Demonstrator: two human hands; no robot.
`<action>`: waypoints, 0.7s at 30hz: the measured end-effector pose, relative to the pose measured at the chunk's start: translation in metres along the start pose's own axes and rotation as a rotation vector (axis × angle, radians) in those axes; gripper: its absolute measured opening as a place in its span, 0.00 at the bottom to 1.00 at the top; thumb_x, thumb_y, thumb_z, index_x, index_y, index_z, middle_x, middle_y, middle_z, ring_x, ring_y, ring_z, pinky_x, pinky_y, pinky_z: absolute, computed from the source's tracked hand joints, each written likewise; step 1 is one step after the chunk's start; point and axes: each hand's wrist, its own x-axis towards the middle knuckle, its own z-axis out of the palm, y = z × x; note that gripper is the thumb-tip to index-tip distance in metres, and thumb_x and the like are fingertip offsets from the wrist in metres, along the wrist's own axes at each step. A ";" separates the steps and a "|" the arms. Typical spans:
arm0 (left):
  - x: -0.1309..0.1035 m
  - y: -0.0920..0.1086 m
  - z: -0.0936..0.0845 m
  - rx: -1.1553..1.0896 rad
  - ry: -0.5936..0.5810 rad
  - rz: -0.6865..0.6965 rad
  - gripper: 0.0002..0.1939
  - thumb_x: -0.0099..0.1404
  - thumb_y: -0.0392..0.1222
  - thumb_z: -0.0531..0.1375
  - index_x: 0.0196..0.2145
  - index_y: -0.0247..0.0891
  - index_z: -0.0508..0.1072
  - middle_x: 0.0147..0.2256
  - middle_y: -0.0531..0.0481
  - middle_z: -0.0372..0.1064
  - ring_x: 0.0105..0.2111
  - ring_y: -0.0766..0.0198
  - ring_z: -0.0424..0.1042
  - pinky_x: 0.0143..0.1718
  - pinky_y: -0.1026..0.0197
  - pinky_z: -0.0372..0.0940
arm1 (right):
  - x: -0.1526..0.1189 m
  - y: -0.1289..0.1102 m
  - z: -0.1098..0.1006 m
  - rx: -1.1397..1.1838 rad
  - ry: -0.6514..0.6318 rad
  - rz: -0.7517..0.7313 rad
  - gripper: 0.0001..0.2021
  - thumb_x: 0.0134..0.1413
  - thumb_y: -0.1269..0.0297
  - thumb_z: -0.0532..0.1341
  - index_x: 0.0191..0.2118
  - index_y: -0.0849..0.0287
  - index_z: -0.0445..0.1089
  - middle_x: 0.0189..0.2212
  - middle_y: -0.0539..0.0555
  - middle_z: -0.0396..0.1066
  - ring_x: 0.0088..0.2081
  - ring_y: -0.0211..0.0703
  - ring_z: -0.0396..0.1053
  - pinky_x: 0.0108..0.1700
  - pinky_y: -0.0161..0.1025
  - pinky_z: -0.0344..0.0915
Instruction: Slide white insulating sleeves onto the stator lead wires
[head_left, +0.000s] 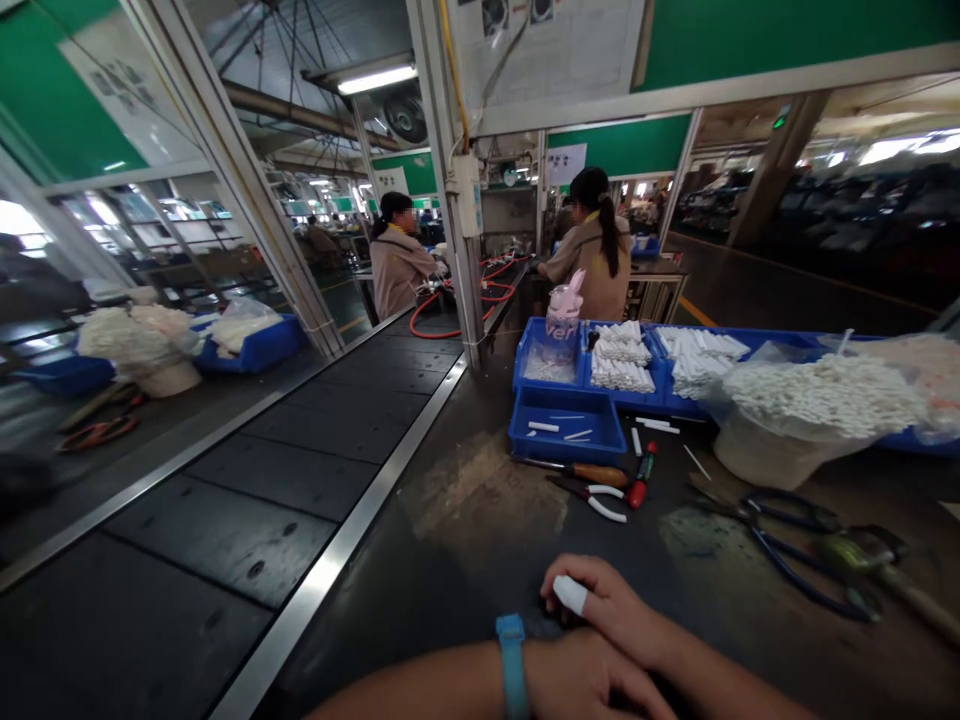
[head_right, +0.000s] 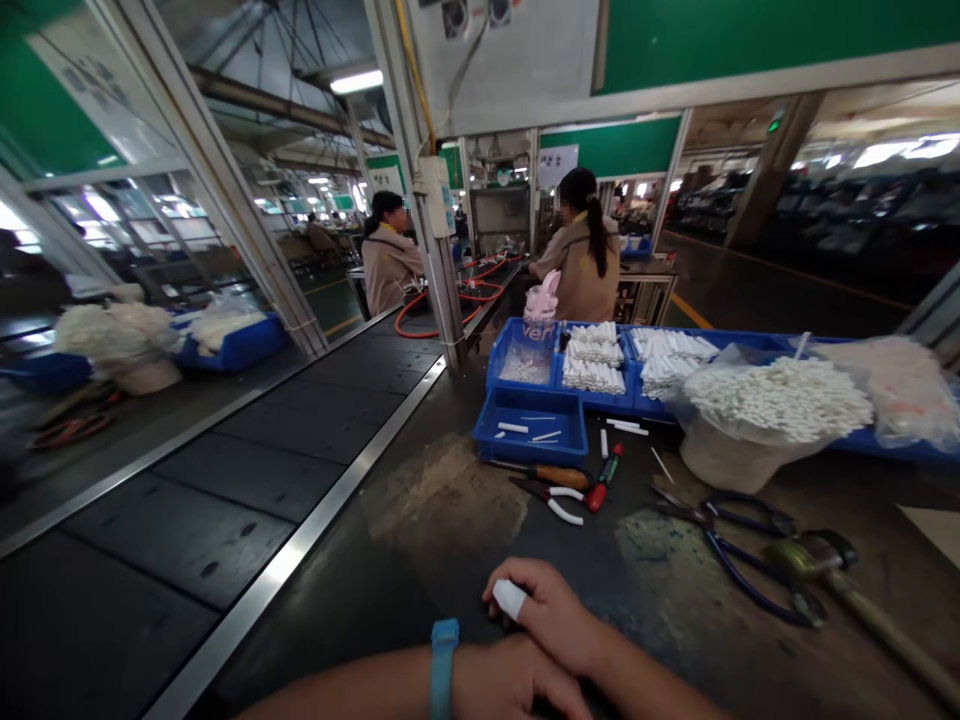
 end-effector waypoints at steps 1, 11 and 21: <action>-0.002 0.005 0.001 -0.001 0.014 0.052 0.31 0.65 0.60 0.47 0.46 0.30 0.73 0.38 0.46 0.72 0.44 0.61 0.71 0.49 0.65 0.63 | -0.001 0.000 -0.001 0.012 -0.004 0.006 0.19 0.55 0.48 0.56 0.34 0.62 0.70 0.28 0.54 0.69 0.29 0.38 0.64 0.32 0.35 0.61; 0.003 0.031 0.005 0.088 -0.014 0.037 0.14 0.63 0.32 0.53 0.44 0.34 0.73 0.35 0.51 0.73 0.44 0.66 0.71 0.52 0.68 0.60 | -0.008 0.007 -0.002 -0.115 0.187 -0.032 0.20 0.58 0.47 0.51 0.39 0.61 0.69 0.32 0.56 0.70 0.30 0.41 0.67 0.33 0.39 0.65; -0.117 0.102 -0.041 0.902 0.653 -0.547 0.15 0.66 0.42 0.52 0.49 0.48 0.70 0.49 0.56 0.69 0.50 0.66 0.66 0.55 0.66 0.57 | -0.063 -0.008 0.020 -0.757 0.003 -0.081 0.23 0.53 0.62 0.57 0.56 0.56 0.64 0.58 0.59 0.58 0.58 0.52 0.56 0.60 0.52 0.52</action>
